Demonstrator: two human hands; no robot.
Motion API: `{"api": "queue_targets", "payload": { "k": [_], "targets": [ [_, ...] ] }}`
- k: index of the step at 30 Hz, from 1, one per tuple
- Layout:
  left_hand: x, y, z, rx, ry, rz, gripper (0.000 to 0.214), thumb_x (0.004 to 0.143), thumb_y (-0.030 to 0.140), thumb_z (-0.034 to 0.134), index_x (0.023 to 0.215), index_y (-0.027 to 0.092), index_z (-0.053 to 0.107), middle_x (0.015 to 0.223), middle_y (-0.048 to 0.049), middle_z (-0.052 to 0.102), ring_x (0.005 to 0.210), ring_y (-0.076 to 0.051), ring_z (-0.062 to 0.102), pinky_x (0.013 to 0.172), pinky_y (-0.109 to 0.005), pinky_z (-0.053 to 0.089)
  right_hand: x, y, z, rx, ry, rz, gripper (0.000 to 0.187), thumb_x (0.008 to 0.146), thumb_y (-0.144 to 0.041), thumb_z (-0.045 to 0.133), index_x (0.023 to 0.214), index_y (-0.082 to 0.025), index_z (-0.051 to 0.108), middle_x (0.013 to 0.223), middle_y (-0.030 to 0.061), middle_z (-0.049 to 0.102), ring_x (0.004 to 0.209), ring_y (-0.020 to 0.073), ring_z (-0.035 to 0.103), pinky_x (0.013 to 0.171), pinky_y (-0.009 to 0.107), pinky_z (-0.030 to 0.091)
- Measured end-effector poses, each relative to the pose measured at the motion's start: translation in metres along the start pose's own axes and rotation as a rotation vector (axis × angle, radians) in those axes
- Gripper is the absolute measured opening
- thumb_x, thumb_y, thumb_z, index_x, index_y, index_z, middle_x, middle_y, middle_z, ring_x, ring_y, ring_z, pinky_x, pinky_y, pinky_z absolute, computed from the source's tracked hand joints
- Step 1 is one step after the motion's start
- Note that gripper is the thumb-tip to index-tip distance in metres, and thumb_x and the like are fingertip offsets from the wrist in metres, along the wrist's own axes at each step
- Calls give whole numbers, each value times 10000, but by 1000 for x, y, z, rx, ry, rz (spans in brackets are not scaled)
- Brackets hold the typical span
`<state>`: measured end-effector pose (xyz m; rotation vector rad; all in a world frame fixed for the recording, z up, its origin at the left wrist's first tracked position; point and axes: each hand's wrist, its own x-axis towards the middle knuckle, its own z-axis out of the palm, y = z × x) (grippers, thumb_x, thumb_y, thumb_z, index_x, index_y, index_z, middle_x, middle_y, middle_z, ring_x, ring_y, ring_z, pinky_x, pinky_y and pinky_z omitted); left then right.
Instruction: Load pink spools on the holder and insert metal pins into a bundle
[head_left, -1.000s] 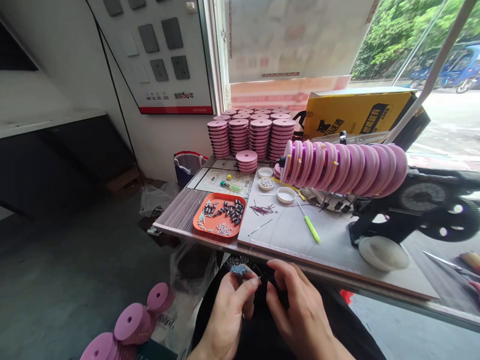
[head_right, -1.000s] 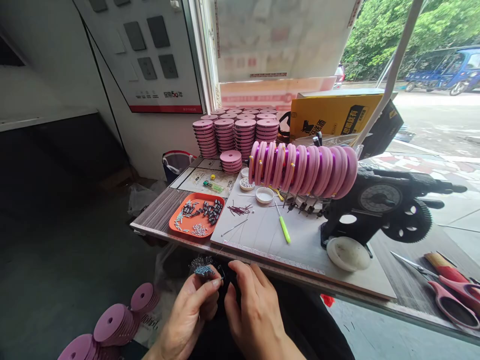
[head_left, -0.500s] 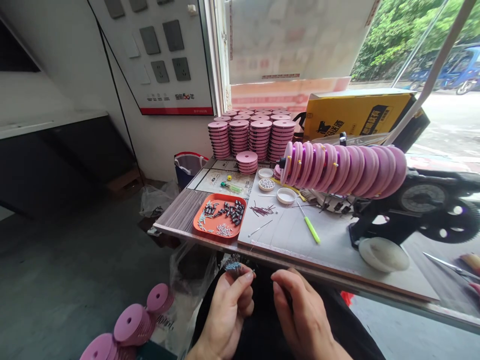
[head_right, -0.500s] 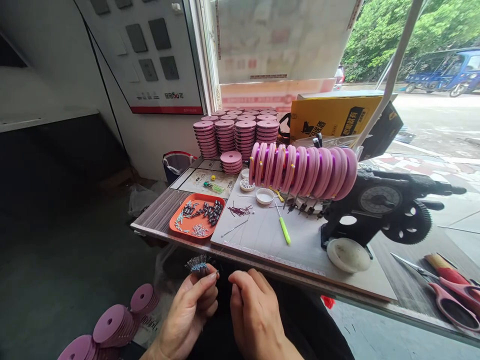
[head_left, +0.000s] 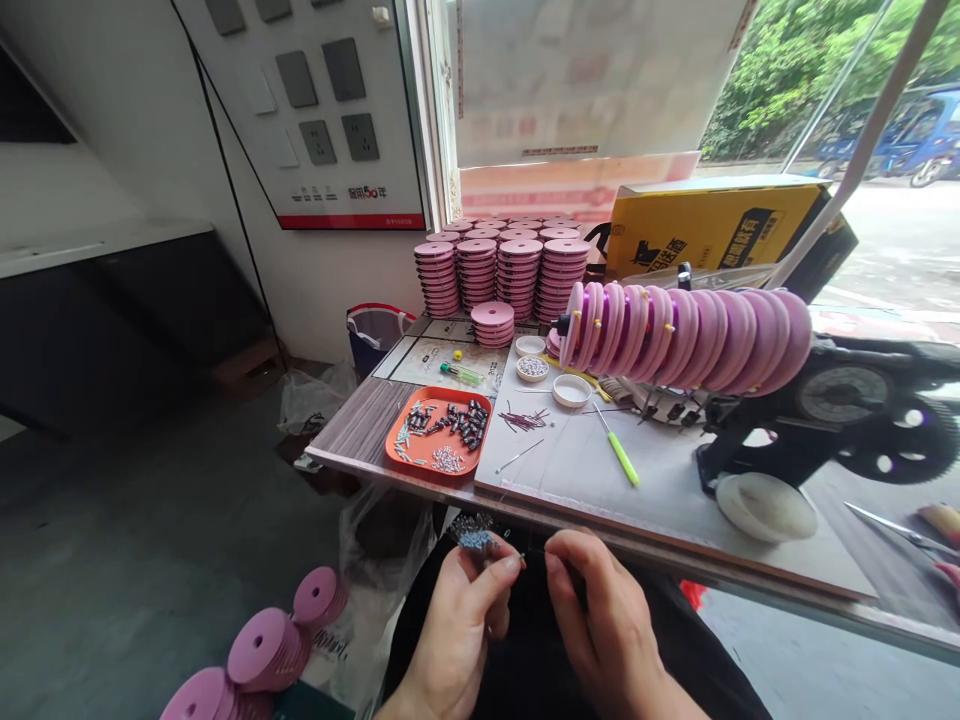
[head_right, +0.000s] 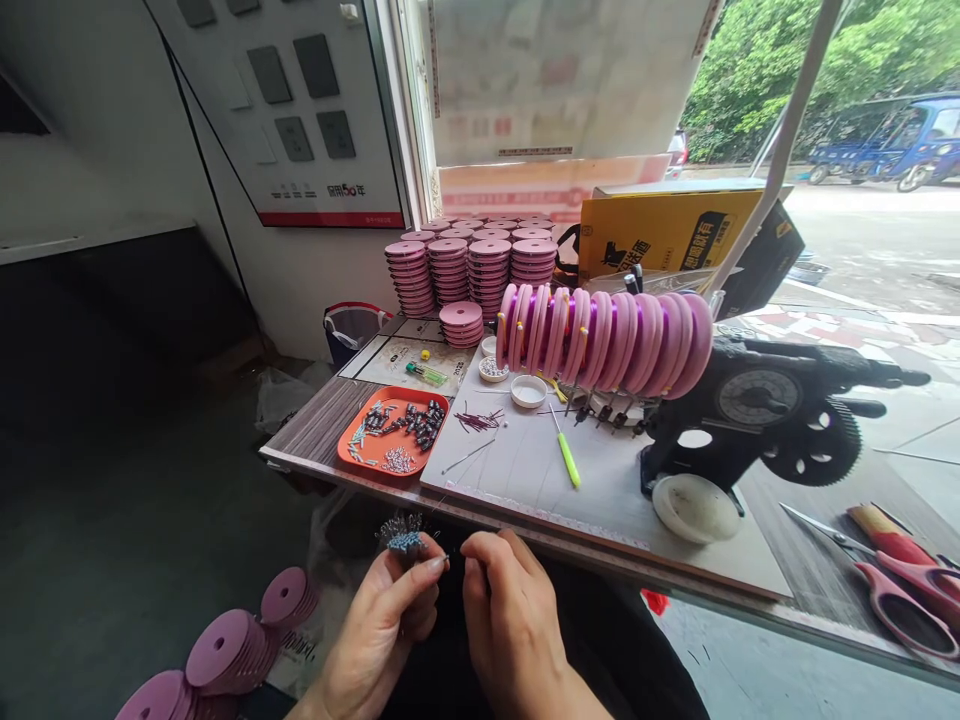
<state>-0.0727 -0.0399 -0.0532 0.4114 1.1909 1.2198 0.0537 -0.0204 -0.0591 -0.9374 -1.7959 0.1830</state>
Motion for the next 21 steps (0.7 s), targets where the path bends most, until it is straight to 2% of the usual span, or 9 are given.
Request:
{"api": "queue_targets", "payload": {
  "k": [6,10,12,14,16,17,19,21],
  "targets": [
    [5,-4,-6,72,1,69,255,586,297,785,710,136,631,508,85,431,431,-25,272,411,-173,190,2,0,-2,37,-23,-6,128,864,-81,393,902,-186,454,679,-3,538,546,94,509,511,190,450],
    [5,-4,-7,35,-18,79,204,636,285,760,729,140,650,532,60,486,457,-41,355,428,-162,284,8,1,-4,-54,-99,-94,126,882,-125,416,967,-163,501,678,13,552,587,123,501,530,220,432],
    [4,3,-4,-54,-52,104,165,693,282,717,715,137,644,622,16,563,540,-80,470,499,-188,398,10,0,-4,-164,-143,-156,139,887,-135,419,813,-176,529,615,6,520,561,128,462,518,235,388],
    [3,17,-1,-209,-97,98,135,739,228,669,665,127,618,709,-22,597,671,-133,555,637,-257,488,10,-2,-5,-205,-182,-215,257,877,-107,412,640,-187,471,558,-3,475,522,120,410,502,242,339],
    [4,34,0,-382,-108,83,187,797,139,579,610,123,571,651,-8,552,663,-127,557,753,-328,506,10,-4,-7,-186,-198,-265,300,854,-74,407,576,-186,421,532,-8,441,503,113,369,495,247,306],
    [5,41,-1,-453,-98,102,238,827,102,519,591,125,543,578,19,489,588,-99,525,748,-330,510,9,-5,-8,-174,-198,-280,297,844,-65,410,573,-184,418,530,-8,435,502,112,358,495,248,298],
    [8,52,-4,-519,-56,189,278,864,71,439,600,130,504,507,66,361,453,-50,398,612,-249,502,10,-7,-11,-153,-177,-276,267,838,-55,418,603,-178,449,535,-9,434,504,112,357,495,248,294],
    [11,54,-8,-445,-64,200,193,858,120,495,666,133,506,500,87,306,406,-33,294,438,-154,382,11,-7,-14,-127,-148,-237,211,849,-65,428,682,-170,503,548,-10,449,512,113,380,498,244,305]
  ]
}}
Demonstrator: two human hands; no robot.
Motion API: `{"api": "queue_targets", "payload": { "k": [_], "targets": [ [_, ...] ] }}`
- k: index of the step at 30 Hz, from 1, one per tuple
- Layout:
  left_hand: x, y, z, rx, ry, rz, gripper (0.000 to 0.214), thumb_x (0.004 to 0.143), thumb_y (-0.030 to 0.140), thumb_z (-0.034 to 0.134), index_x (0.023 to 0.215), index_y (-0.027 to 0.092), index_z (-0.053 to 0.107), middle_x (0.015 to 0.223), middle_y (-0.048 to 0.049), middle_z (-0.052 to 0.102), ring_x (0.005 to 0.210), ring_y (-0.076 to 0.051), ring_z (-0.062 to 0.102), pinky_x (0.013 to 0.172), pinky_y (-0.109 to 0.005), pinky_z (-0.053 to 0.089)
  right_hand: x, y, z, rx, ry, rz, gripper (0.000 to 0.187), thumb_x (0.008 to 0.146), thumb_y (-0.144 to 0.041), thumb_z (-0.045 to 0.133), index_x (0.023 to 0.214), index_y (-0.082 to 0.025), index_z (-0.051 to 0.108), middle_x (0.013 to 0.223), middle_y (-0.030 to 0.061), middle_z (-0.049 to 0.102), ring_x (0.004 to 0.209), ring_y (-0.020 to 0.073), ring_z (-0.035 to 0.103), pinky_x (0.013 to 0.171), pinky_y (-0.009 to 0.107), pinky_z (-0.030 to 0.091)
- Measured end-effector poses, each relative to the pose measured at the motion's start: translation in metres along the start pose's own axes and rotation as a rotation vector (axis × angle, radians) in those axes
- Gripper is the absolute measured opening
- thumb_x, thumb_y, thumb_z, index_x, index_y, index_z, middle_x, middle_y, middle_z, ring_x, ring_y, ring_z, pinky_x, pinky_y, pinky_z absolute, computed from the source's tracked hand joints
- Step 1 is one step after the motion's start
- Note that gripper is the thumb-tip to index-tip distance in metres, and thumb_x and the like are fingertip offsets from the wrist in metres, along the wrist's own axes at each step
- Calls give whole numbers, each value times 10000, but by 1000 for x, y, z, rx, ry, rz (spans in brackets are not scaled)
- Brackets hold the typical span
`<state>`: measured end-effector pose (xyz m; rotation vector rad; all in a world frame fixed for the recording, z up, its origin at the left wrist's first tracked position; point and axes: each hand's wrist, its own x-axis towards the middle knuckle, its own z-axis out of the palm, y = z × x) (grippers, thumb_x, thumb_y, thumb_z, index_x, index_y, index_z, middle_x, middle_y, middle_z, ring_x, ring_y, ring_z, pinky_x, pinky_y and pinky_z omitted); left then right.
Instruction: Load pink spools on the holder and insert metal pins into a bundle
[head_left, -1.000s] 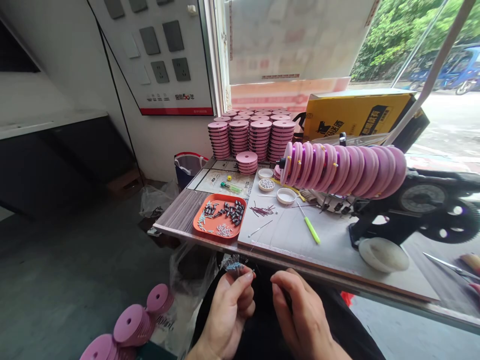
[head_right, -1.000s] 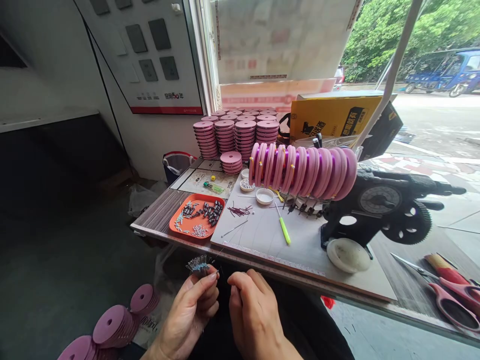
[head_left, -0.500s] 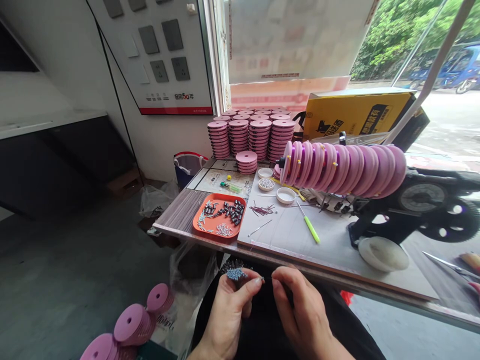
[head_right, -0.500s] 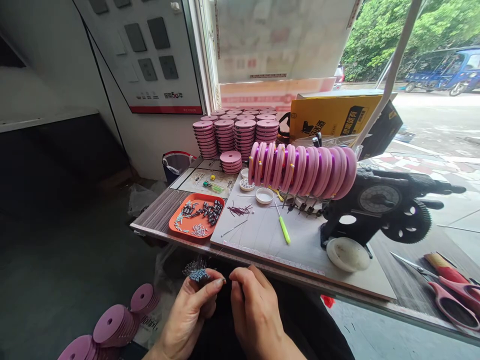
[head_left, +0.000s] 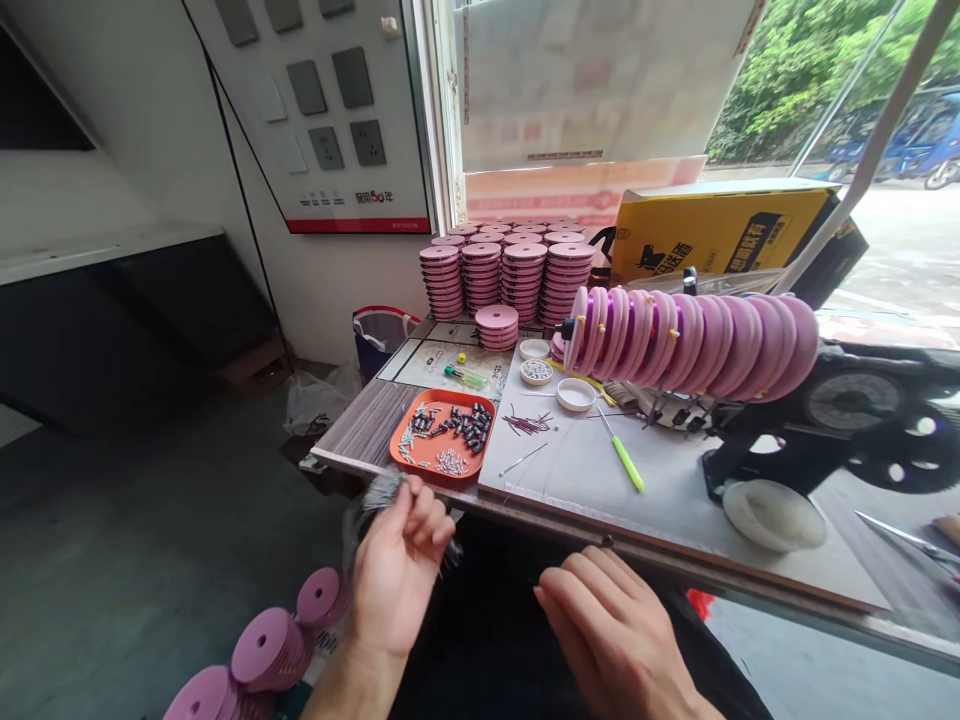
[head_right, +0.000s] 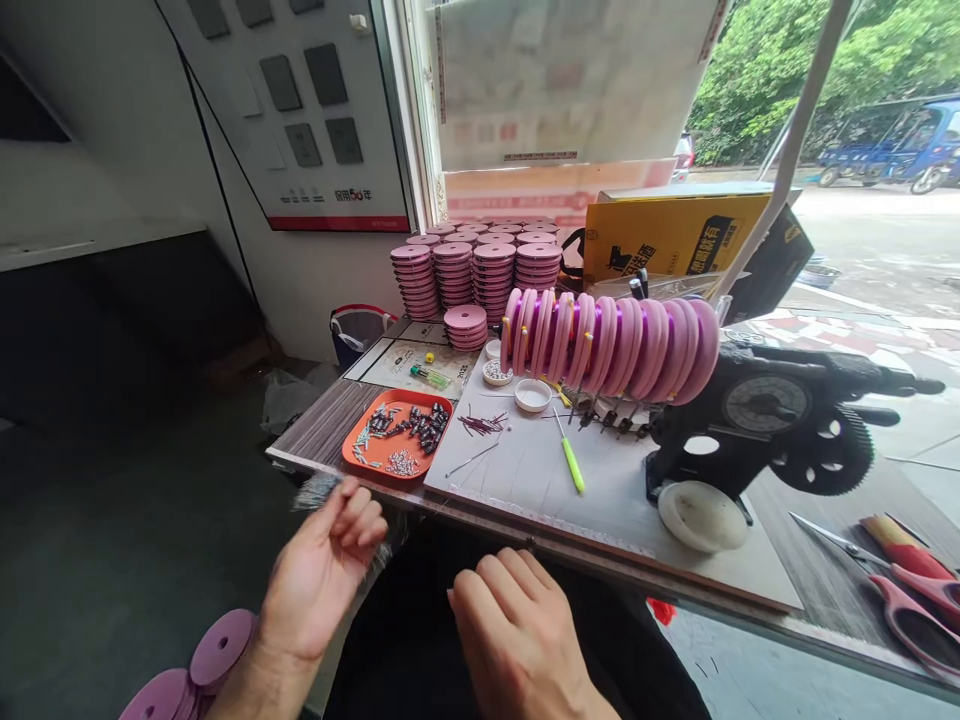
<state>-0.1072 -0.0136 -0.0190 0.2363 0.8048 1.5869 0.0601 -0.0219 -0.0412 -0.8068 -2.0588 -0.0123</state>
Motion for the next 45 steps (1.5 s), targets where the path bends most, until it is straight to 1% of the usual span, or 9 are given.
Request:
{"api": "queue_targets", "payload": {
  "k": [3,6,11,16,23,28,33,40,45],
  "targets": [
    [-3,-12,-7,233,-85,-190,236,752,281,672,707,155,477,485,109,268,399,-25,199,370,-125,189,2,2,-1,23,30,62,148,869,-103,440,793,-169,548,571,-9,481,523,115,425,503,236,332],
    [-10,-29,-12,379,-111,-234,368,700,363,704,639,175,393,483,112,264,413,-25,158,388,-140,127,1,3,2,17,23,83,134,877,-121,443,826,-172,557,585,-5,501,529,119,447,510,239,349],
    [-12,-40,-15,477,-86,-201,327,704,360,673,630,175,414,487,104,290,426,-35,188,410,-172,153,-2,2,8,18,32,102,196,900,-136,394,799,-178,557,578,-2,493,535,129,438,515,257,342],
    [-11,-44,-21,559,-11,-107,275,691,368,687,767,159,525,544,85,361,471,-54,275,449,-181,225,1,1,4,50,-67,61,207,891,-116,391,767,-177,545,595,8,504,565,133,447,533,253,370],
    [-11,-45,-23,778,-68,116,245,717,373,676,706,160,556,599,50,424,521,-82,313,485,-203,286,-2,2,5,102,-90,87,190,879,-97,398,759,-176,522,612,11,505,589,133,448,546,250,387],
    [-14,-45,-22,693,-62,23,245,698,378,694,729,169,570,609,52,417,518,-82,310,482,-199,287,-2,2,6,121,-89,105,216,873,-94,393,705,-187,492,609,7,505,582,132,458,534,251,383],
    [-16,-44,-23,687,-86,-4,257,716,389,677,725,168,547,614,50,392,535,-88,296,498,-200,286,-3,4,5,115,-101,121,177,875,-104,404,779,-188,527,622,4,520,590,137,477,541,252,394],
    [-17,-38,-18,795,-106,88,197,741,318,645,654,173,545,578,47,379,541,-101,298,510,-213,299,-5,7,4,35,-5,222,157,864,-117,420,765,-191,517,634,6,538,582,136,498,531,239,408],
    [-18,-35,-17,841,-86,159,150,687,297,699,629,175,634,567,23,502,544,-113,390,533,-225,335,-3,6,2,24,-19,185,150,865,-125,419,786,-192,527,630,8,548,574,138,511,528,246,416]
  ]
}}
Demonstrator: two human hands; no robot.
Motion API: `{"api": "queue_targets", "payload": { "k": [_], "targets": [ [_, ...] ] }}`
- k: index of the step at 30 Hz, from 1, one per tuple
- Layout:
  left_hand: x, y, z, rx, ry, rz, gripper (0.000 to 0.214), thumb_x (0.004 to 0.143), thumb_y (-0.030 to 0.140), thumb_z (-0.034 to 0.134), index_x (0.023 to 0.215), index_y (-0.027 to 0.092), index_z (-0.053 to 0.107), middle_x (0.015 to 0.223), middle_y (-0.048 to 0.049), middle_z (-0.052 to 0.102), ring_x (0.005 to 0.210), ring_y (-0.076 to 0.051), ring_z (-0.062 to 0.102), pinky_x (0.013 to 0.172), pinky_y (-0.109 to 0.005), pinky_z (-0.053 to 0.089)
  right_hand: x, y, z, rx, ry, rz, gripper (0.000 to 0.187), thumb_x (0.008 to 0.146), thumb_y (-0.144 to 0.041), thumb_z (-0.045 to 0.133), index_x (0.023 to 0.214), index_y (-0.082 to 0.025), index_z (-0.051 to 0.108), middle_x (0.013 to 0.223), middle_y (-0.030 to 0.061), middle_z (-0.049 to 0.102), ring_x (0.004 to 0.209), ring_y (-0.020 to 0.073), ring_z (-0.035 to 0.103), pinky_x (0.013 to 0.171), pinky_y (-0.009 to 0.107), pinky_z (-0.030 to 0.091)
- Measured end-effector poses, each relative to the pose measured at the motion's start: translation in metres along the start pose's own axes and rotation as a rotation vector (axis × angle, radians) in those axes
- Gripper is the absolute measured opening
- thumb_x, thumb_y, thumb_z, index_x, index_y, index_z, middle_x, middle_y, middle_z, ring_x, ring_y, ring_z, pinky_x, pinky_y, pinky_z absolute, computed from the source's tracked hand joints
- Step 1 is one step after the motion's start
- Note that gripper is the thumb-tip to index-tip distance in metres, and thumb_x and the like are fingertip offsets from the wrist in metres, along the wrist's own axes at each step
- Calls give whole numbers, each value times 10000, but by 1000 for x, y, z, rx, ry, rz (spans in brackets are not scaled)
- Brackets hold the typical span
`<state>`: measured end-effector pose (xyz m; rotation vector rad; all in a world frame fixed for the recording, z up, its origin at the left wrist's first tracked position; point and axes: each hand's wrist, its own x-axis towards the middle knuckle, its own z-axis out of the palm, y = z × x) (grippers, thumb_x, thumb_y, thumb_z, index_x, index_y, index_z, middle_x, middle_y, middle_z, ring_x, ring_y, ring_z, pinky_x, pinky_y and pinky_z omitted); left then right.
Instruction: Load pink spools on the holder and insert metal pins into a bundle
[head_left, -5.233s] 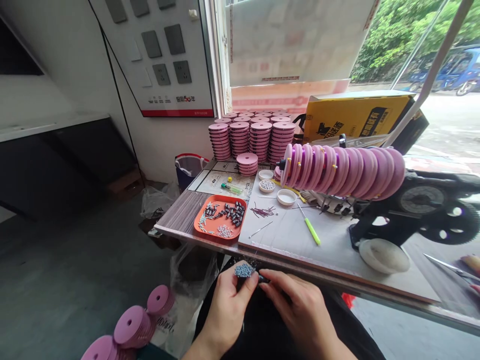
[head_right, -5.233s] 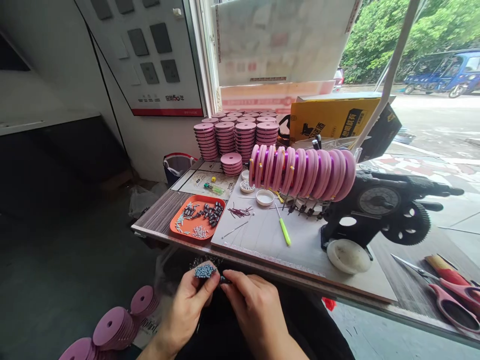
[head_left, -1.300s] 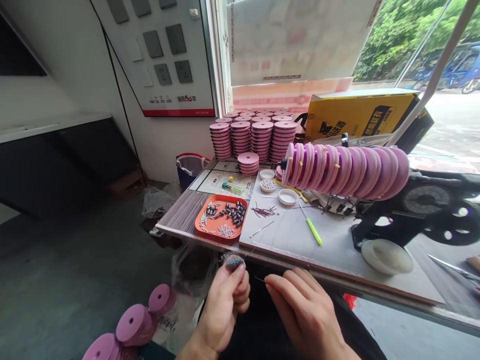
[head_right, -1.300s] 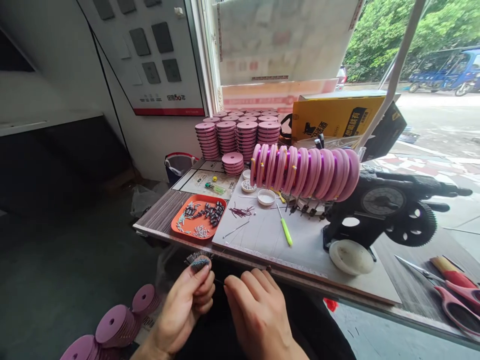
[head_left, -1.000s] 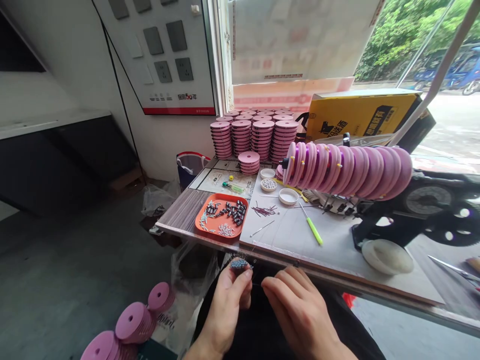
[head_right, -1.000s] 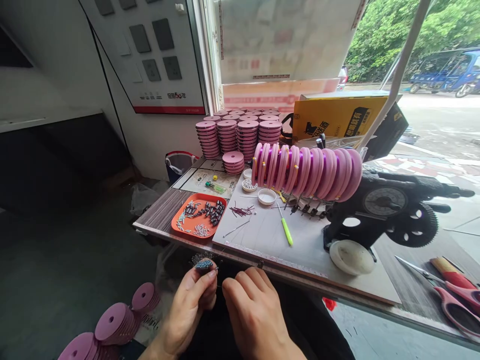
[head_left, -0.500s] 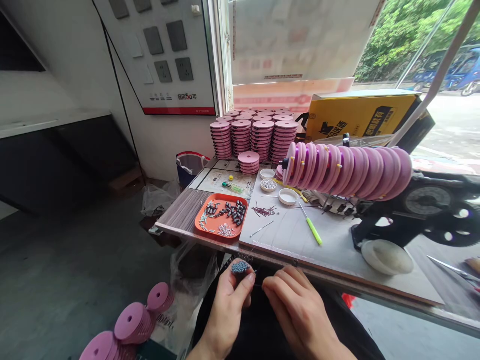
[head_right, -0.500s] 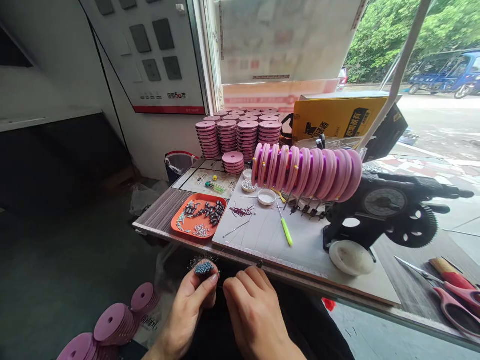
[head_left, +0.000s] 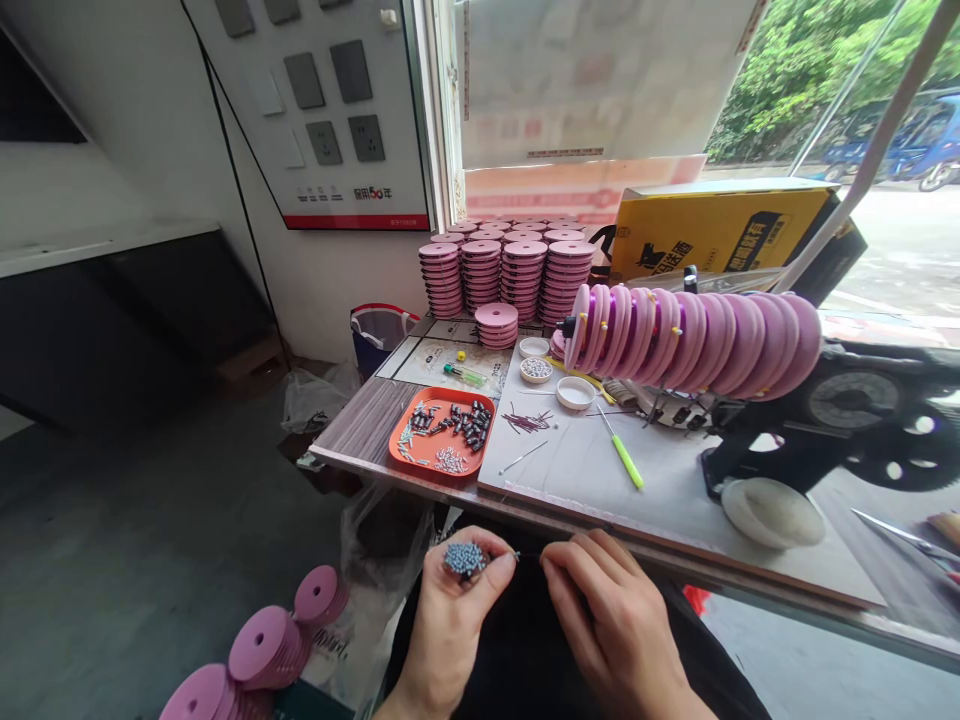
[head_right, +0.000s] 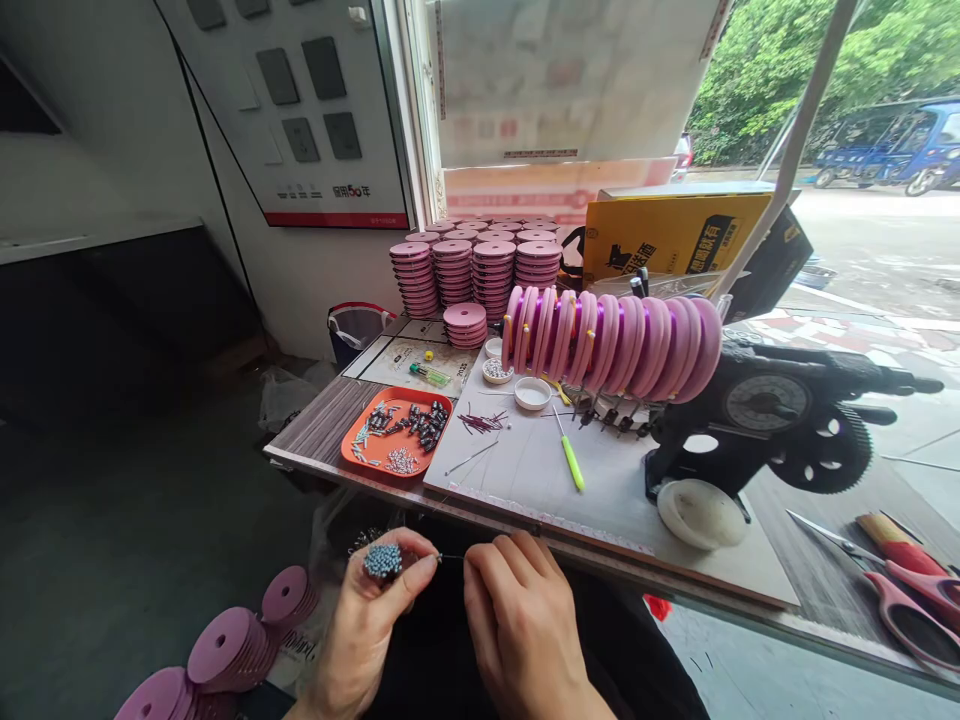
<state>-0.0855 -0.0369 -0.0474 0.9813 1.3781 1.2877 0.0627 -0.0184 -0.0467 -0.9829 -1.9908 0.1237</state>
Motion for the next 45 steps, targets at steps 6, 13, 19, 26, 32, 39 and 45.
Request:
{"api": "queue_targets", "payload": {
  "k": [6,13,19,26,32,39,45],
  "targets": [
    [-1,1,-1,-140,-80,-46,165,717,319,695,676,163,665,580,12,543,543,-107,440,524,-221,363,2,-1,0,-91,-11,-151,133,893,-209,439,944,-160,552,581,-6,570,503,126,495,501,253,387],
    [13,31,-9,-810,22,-200,271,671,228,739,567,150,501,514,81,334,463,-45,327,522,-184,420,5,-5,-2,-131,-68,-301,249,834,-82,418,615,-200,428,479,-42,455,451,97,390,595,259,366],
    [12,19,-22,-233,-23,-178,238,602,264,793,739,131,652,551,65,422,430,-19,256,384,-156,189,5,1,-7,-126,32,-249,134,861,-98,458,778,-180,525,535,-33,527,490,102,475,742,307,405],
    [1,11,9,-384,-140,-200,289,596,364,792,577,142,608,542,42,466,423,-23,256,410,-192,161,3,0,-3,-109,42,-295,153,872,-99,453,785,-164,561,560,-24,577,512,101,528,758,315,428],
    [-2,10,2,-357,-312,-255,369,557,386,813,581,145,535,485,75,383,408,-20,257,415,-182,158,30,43,-47,-300,96,-536,231,894,-102,420,857,-192,629,863,10,699,902,173,589,916,371,379],
    [1,0,19,41,-456,-17,334,670,434,699,581,129,598,507,30,445,489,-83,390,491,-222,282,65,76,-74,-489,72,-285,229,835,-123,468,991,-202,616,945,34,689,928,206,538,792,349,414],
    [15,15,24,148,-644,123,172,649,300,719,698,136,704,663,-37,576,608,-143,495,576,-249,372,59,52,-63,-263,-86,-44,430,808,-128,387,1224,-172,491,1211,73,567,1112,219,483,875,378,449]
  ]
}}
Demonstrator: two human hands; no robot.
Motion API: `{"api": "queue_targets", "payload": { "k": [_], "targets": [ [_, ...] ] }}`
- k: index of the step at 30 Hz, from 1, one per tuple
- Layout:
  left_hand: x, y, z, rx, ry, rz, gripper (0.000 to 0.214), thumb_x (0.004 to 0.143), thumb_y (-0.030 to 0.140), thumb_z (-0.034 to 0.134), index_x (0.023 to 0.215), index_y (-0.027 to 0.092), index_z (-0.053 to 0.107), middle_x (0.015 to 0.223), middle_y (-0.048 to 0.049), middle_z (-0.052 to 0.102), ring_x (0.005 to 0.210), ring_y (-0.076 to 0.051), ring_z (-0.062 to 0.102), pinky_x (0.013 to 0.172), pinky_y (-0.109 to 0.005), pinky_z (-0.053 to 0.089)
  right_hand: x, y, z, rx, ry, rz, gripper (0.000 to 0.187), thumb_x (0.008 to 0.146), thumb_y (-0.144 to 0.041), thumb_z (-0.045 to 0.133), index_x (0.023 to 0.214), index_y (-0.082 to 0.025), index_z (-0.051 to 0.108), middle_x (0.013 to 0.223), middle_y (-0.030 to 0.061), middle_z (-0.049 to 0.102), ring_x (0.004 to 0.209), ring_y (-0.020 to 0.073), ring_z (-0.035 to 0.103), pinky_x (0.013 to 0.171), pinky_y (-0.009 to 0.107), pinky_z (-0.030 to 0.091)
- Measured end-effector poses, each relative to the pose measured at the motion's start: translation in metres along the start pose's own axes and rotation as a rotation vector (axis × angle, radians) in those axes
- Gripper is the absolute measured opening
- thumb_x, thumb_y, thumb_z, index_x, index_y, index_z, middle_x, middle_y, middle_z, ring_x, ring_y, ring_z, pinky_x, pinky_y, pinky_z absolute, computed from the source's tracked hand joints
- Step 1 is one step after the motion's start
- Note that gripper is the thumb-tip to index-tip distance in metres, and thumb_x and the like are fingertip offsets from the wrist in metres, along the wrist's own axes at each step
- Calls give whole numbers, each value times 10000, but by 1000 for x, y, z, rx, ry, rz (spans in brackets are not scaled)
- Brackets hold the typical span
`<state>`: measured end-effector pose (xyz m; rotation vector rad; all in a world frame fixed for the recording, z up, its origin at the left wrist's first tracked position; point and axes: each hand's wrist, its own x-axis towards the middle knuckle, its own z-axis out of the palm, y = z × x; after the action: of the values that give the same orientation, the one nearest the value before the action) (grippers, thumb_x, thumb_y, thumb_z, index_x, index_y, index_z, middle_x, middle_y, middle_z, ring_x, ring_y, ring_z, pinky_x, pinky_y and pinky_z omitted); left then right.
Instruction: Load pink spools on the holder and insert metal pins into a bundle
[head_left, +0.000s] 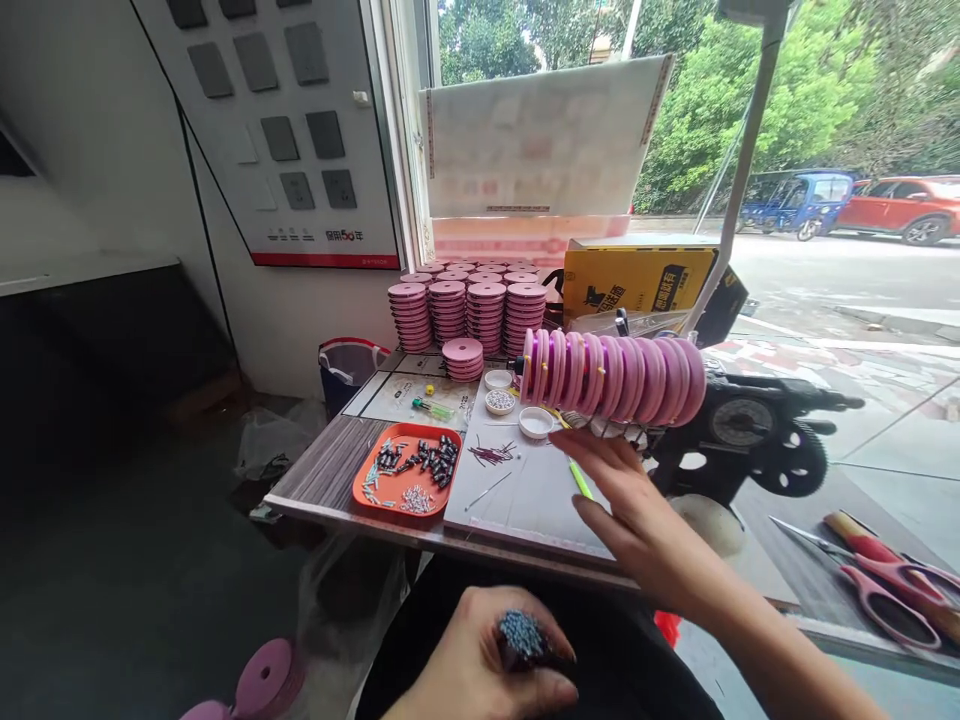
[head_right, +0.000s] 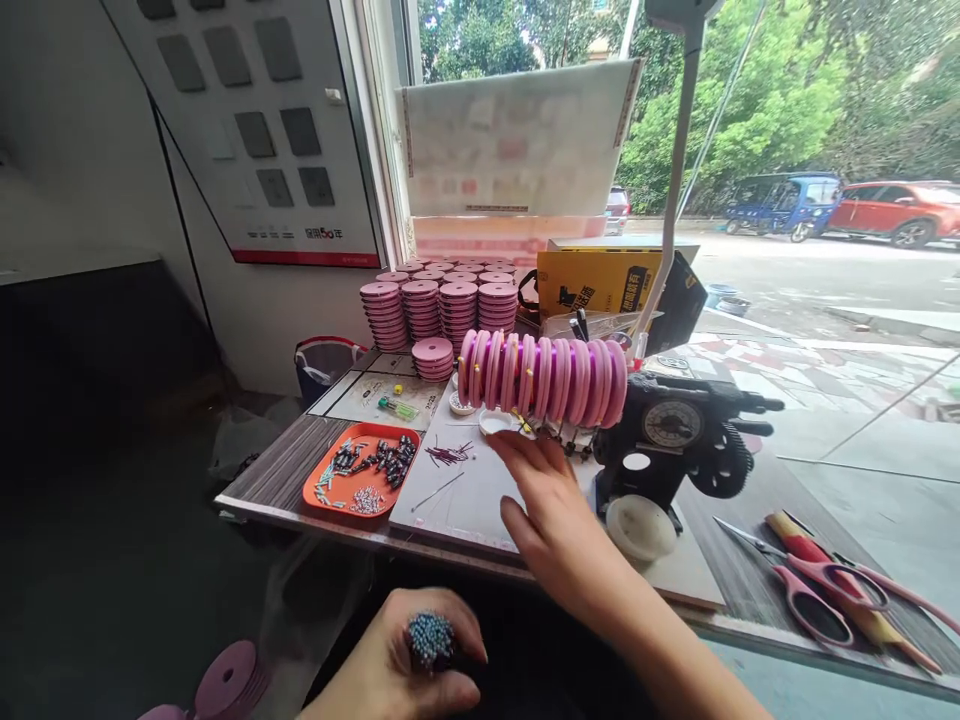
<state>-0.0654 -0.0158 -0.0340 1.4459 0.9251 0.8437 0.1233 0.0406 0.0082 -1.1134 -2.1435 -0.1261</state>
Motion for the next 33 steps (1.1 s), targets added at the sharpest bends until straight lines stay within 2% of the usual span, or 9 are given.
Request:
{"api": "queue_targets", "payload": {
  "k": [5,10,15,19,22,25,27,30,33],
  "targets": [
    [18,27,-3,-69,381,64,168,644,250,736,787,173,691,737,-22,601,678,-150,520,632,-240,403,-33,-26,10,131,-77,-183,349,854,-104,326,1105,-191,553,1013,62,657,831,169,578,701,283,479],
    [14,14,0,-218,292,-107,229,603,320,762,565,147,616,529,29,497,539,-103,421,533,-224,347,-51,-44,17,210,-70,-367,391,966,-203,226,840,-226,595,603,-40,620,477,96,513,479,225,389],
    [-23,-21,-17,-309,91,-311,391,544,490,774,585,147,593,499,53,411,470,-74,315,428,-217,210,-28,-53,8,70,85,-442,308,948,-165,303,938,-166,611,825,33,684,782,154,610,786,291,431],
    [-45,-31,-40,-264,-15,-338,412,526,503,779,536,147,572,513,33,447,514,-93,363,493,-241,244,-30,-61,35,239,-24,-521,438,953,-127,226,676,-170,563,514,-21,512,504,110,460,682,273,424],
    [-50,-35,-53,-192,-25,-365,387,519,470,791,536,141,587,532,22,470,546,-102,369,520,-252,235,-40,-62,44,430,-92,-438,433,967,-235,270,632,-184,540,492,-34,457,461,91,401,527,240,355],
    [-48,-41,-57,-149,166,-402,382,532,470,784,588,146,590,541,43,437,522,-86,319,483,-239,198,-48,-46,17,482,-167,-195,323,945,-298,379,713,-204,583,554,-37,475,502,72,459,521,199,353],
    [-43,-43,-54,-155,304,-395,362,582,470,759,651,149,605,563,54,418,510,-75,288,474,-230,195,-50,-26,-15,283,-96,-61,253,923,-274,425,749,-207,595,592,-25,484,547,83,485,518,191,354],
    [-36,-40,-42,-229,305,-373,347,634,469,728,776,160,654,596,56,411,510,-72,269,477,-224,219,-53,7,-60,-333,136,-49,275,913,-316,435,733,-208,612,607,-6,490,548,126,448,567,265,346],
    [-32,-33,-27,-326,219,-353,349,647,432,731,872,171,674,631,41,428,534,-81,293,485,-220,249,-54,32,-77,-670,32,-58,481,951,-351,301,546,-221,525,506,3,411,518,163,402,562,323,324]
  ]
}}
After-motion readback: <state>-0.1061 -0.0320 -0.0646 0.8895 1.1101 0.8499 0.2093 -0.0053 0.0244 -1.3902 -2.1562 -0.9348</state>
